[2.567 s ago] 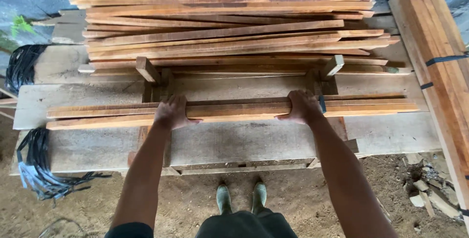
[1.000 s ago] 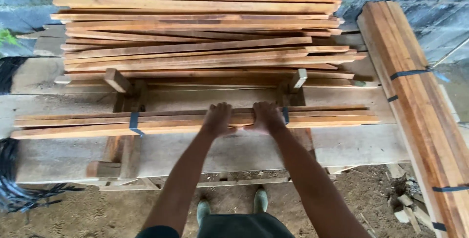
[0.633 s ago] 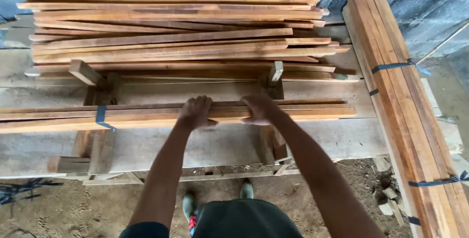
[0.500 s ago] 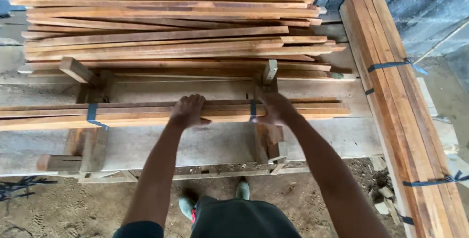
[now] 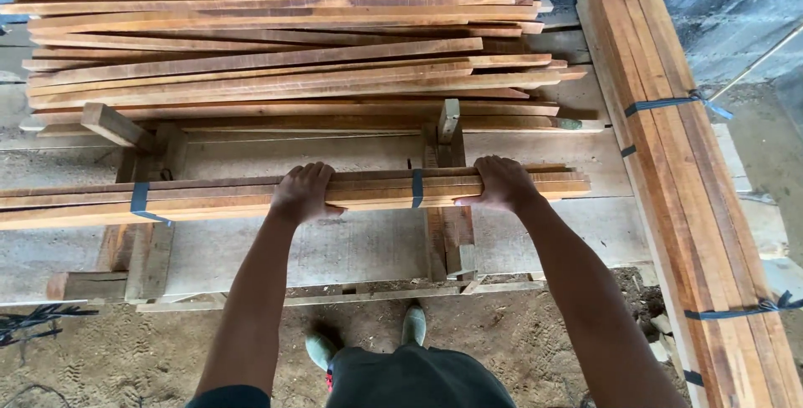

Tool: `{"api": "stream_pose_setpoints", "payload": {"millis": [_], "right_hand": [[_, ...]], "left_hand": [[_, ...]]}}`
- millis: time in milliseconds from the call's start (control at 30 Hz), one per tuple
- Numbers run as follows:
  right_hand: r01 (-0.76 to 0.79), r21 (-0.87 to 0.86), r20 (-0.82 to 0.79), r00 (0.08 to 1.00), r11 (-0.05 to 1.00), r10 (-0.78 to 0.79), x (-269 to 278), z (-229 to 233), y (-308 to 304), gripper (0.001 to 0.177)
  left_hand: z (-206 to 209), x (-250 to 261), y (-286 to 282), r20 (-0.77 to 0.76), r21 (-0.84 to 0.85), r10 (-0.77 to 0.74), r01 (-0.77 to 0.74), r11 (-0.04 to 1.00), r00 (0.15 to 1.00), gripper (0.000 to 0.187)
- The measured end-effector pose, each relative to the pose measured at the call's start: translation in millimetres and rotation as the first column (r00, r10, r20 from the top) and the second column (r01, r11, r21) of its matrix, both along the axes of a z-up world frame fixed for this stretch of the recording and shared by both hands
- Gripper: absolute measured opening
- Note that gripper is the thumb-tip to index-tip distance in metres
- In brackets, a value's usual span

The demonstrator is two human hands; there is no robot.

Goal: Bundling several thin wood strips together using plastic straps.

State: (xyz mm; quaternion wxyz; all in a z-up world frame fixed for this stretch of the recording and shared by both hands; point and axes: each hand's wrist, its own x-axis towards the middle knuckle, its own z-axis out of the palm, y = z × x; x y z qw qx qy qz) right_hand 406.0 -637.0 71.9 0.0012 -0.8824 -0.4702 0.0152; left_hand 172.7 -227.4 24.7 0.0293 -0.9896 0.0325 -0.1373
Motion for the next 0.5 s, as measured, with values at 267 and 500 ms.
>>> {"api": "stream_pose_setpoints", "payload": {"millis": [267,500], "right_hand": [[-0.021,-0.04,0.071,0.997,0.999,0.024,-8,8,-2,0.065],[-0.064,0.051,0.131,0.99,0.997,0.057,-6,1,-4,0.067]], "left_hand": [[-8,1,2,-0.034,0.009,0.006,-0.006,1.0,0.999,0.082],[-9,26,-38,-0.171,0.004,0.074,-0.075,0.997,0.983,0.089]]}}
